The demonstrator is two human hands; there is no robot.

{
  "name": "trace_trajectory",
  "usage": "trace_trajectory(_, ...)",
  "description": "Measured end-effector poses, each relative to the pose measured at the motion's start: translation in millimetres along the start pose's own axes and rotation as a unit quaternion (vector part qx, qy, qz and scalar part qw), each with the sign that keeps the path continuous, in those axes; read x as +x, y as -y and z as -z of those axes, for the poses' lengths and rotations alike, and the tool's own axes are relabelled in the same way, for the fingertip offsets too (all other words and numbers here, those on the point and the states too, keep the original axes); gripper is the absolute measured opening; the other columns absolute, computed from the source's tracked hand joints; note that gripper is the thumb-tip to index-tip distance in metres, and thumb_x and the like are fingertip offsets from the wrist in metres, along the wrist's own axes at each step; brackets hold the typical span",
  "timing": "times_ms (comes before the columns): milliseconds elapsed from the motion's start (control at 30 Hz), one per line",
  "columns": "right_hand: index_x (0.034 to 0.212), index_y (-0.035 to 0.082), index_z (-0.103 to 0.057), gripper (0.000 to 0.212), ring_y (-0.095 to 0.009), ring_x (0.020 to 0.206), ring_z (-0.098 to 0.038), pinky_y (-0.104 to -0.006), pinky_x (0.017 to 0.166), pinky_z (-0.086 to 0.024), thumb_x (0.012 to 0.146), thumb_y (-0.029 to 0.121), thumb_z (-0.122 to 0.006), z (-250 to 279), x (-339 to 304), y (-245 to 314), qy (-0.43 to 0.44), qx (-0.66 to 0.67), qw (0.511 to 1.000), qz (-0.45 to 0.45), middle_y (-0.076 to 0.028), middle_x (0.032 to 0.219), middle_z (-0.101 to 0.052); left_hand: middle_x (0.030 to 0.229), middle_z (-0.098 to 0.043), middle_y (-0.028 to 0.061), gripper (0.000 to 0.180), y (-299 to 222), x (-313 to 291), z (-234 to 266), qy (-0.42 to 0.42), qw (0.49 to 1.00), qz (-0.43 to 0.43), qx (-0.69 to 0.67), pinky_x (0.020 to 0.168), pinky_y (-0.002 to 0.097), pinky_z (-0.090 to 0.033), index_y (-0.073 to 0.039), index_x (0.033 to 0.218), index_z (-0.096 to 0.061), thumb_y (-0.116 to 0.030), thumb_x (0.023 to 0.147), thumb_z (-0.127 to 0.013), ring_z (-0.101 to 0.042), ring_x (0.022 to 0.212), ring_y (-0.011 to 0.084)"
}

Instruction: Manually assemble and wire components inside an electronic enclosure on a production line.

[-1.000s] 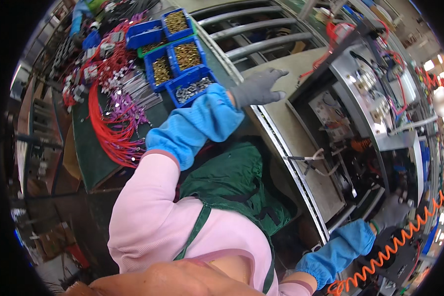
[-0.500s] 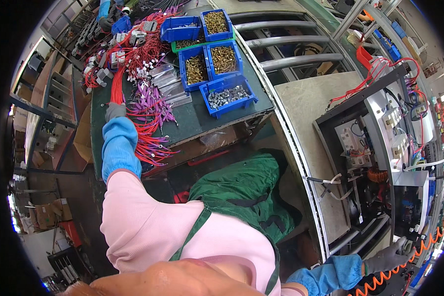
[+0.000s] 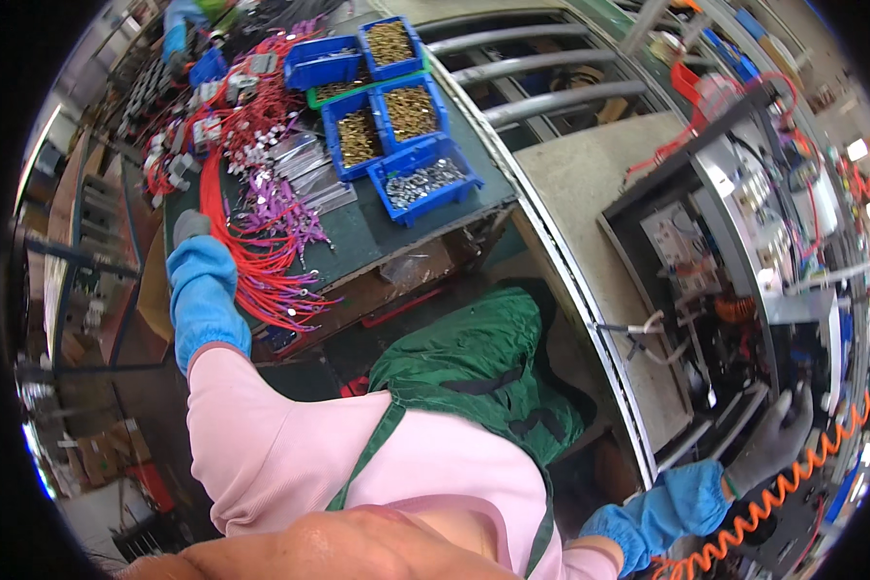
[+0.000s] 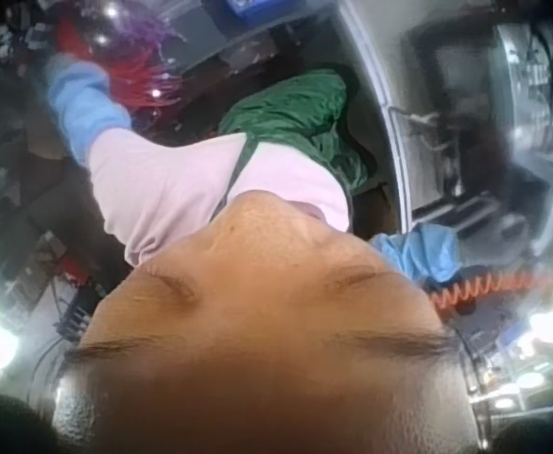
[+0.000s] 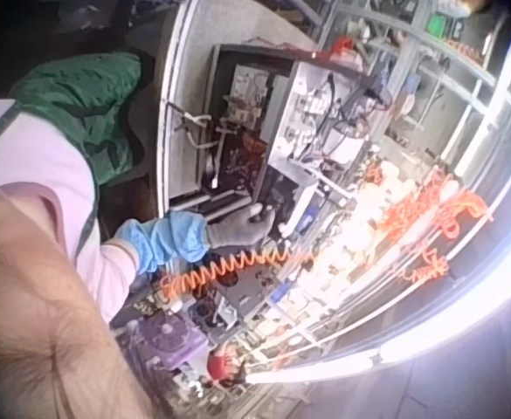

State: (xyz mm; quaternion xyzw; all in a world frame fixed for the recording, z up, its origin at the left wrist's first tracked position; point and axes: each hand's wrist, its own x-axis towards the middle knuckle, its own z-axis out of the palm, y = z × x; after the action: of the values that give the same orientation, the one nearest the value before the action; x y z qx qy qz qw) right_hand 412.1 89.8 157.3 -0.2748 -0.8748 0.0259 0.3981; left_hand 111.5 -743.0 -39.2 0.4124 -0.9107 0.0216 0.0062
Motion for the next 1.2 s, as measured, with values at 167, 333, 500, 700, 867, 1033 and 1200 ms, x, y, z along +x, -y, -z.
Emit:
trace_trajectory(167, 0.112, 0.000, -0.059, 0.028, -0.016, 0.090, -0.060, -0.0279, 0.081, -0.047, 0.087, 0.012, -0.059, -1, -2, -7, 0.029, 0.064, 0.997, 0.022, -0.011, 0.103, -0.064, 0.064, -0.049, 0.0015, 0.011, 6, 61, -12, 0.222, 0.510, -0.069, -0.828, 0.037, 0.0232, -0.033, -0.008, 0.076, -0.052, -0.013, 0.086, -0.055, -0.041, 0.048, 0.0095)
trace_trajectory(333, 0.104, -0.001, -0.062, 0.022, -0.013, 0.081, -0.061, -0.0260, 0.073, -0.049, 0.082, 0.003, -0.059, -14, -8, 57, 0.099, 0.232, 0.967, 0.026, -0.007, 0.090, -0.065, 0.073, -0.049, 0.0041, 0.012, -173, -135, 172, 0.380, 0.136, -0.213, -0.890, 0.042, 0.0181, -0.034, -0.001, 0.086, -0.053, -0.013, 0.091, -0.053, -0.039, 0.053, 0.0088)
trace_trajectory(500, 0.129, 0.001, -0.043, 0.060, -0.019, 0.083, -0.062, -0.0288, 0.073, -0.050, 0.078, 0.019, -0.069, -31, -24, 124, 0.257, 0.430, 0.855, 0.138, -0.014, 0.112, -0.059, 0.089, -0.057, 0.0084, 0.011, -284, -366, 207, 0.307, 0.248, -0.540, -0.744, 0.052, 0.0199, -0.044, -0.004, 0.095, -0.055, -0.013, 0.089, -0.056, -0.050, 0.063, 0.0105)
trace_trajectory(700, 0.116, 0.007, -0.053, 0.037, -0.033, 0.084, -0.060, -0.0367, 0.070, -0.050, 0.084, 0.020, -0.063, -30, -63, 71, 0.219, 0.277, 0.930, 0.105, -0.014, 0.104, -0.057, 0.089, -0.061, 0.0156, 0.010, -297, -508, 223, 0.180, 0.002, -0.766, -0.617, 0.065, 0.0286, -0.053, 0.000, 0.092, -0.057, -0.001, 0.083, -0.062, -0.063, 0.073, 0.0203)
trace_trajectory(867, 0.103, 0.009, -0.061, 0.019, -0.033, 0.078, -0.060, -0.0393, 0.068, -0.050, 0.086, 0.017, -0.057, 5, -86, -41, 0.163, -0.114, 0.978, -0.057, -0.013, 0.095, -0.057, 0.095, -0.062, 0.0145, 0.027, -331, -545, 232, 0.109, -0.082, -0.912, -0.387, 0.066, 0.0321, -0.054, -0.006, 0.101, -0.060, -0.005, 0.074, -0.063, -0.064, 0.078, 0.0274)
trace_trajectory(1033, 0.094, 0.008, -0.062, 0.019, -0.034, 0.086, -0.060, -0.0405, 0.071, -0.049, 0.087, 0.025, -0.056, 2, -32, -67, -0.001, 0.041, 0.999, -0.013, -0.012, 0.102, -0.057, 0.110, -0.059, 0.0134, 0.038, -386, -631, 213, 0.115, 0.097, -0.892, -0.427, 0.077, 0.0369, -0.050, -0.012, 0.120, -0.051, -0.004, 0.083, -0.055, -0.061, 0.089, 0.0324)
trace_trajectory(1200, 0.096, 0.001, -0.060, 0.018, -0.036, 0.082, -0.060, -0.0370, 0.070, -0.050, 0.086, 0.015, -0.056, -6, -9, -76, 0.088, 0.112, 0.985, -0.096, -0.017, 0.107, -0.057, 0.111, -0.061, 0.0129, 0.057, -405, -693, 230, 0.154, 0.097, -0.810, -0.557, 0.071, 0.0279, -0.051, -0.004, 0.134, -0.037, -0.005, 0.082, -0.061, -0.060, 0.077, 0.0166)
